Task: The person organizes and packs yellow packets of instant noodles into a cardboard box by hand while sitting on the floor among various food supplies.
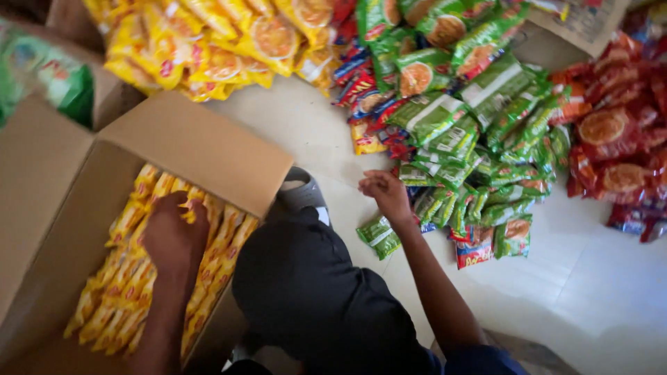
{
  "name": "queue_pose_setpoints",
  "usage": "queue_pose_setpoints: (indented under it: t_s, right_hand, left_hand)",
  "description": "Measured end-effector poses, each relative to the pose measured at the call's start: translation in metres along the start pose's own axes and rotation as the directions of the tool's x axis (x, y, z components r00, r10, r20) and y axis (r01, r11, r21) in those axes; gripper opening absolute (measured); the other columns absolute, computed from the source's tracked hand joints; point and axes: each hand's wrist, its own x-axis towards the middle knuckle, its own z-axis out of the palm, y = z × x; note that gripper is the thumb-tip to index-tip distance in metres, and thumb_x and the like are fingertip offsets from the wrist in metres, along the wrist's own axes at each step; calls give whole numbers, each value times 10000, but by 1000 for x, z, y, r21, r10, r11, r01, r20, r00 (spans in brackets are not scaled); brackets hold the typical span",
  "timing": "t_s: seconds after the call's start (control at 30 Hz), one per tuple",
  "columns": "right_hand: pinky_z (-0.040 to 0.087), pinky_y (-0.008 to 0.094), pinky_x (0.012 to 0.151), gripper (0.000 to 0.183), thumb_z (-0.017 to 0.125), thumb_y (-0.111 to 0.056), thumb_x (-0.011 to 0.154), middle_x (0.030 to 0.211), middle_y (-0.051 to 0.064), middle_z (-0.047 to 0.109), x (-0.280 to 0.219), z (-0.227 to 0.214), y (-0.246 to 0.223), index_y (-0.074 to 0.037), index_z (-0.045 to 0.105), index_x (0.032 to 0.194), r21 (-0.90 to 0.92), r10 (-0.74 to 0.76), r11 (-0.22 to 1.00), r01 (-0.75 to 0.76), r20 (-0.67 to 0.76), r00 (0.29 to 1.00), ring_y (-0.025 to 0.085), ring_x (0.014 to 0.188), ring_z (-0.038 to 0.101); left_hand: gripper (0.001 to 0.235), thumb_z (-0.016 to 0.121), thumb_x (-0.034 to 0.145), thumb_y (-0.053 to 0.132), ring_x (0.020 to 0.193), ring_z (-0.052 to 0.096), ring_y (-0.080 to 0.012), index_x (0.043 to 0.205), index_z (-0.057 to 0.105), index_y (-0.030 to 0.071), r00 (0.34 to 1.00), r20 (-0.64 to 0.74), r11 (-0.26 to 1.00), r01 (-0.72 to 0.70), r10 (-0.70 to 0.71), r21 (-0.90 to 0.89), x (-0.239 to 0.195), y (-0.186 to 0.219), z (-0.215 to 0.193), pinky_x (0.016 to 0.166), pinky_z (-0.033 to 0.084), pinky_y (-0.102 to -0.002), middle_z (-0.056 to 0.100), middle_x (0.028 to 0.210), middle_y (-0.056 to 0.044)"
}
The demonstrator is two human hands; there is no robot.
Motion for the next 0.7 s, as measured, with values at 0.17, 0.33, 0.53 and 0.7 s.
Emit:
queue_pose_setpoints:
  t_s: [0.17,0.33,0.53,0.7]
  right_hand:
    - [533,435,1019,375,594,-92,946,1152,171,707,73,-37,123,45,559,1293,709,244,705,-21,-215,946,308,1088,695]
    - [489,432,967,477,633,-176,865,1166,193,750,127,-34,223,14,570,1298,931,358,359,67,-204,911,338,1082,691]
    - [502,344,725,489,716,-39,912,1080,78,701,146,-9,193,-100,531,1361,765,500,578,284,-607,618,226,906,655]
    - [457,274,537,560,778,25,842,926,-10,655,130,16,92,-194,508,1283,672,463,691,267,-694,551,133,694,595]
  left_hand:
    - [168,671,1016,138,899,740,-199,1141,659,26,937,-241,576,-346,253,-740,34,91,29,797,615,-322,738,1030,-119]
    - [250,685,999,266,864,716,-204,1003,660,18,838,401,253,325,370,-911,143,173,233,806,593,-362,725,973,-159]
    - [291,685,1031,301,778,655,-229,883,705,52,906,212,829,-213,365,-517,192,170,374,688,465,-349,727,915,-201]
    - [143,665,927,189,951,689,-182,1052,707,134,900,-164,498,-367,404,-786,206,135,445,808,548,-322,720,1055,-57]
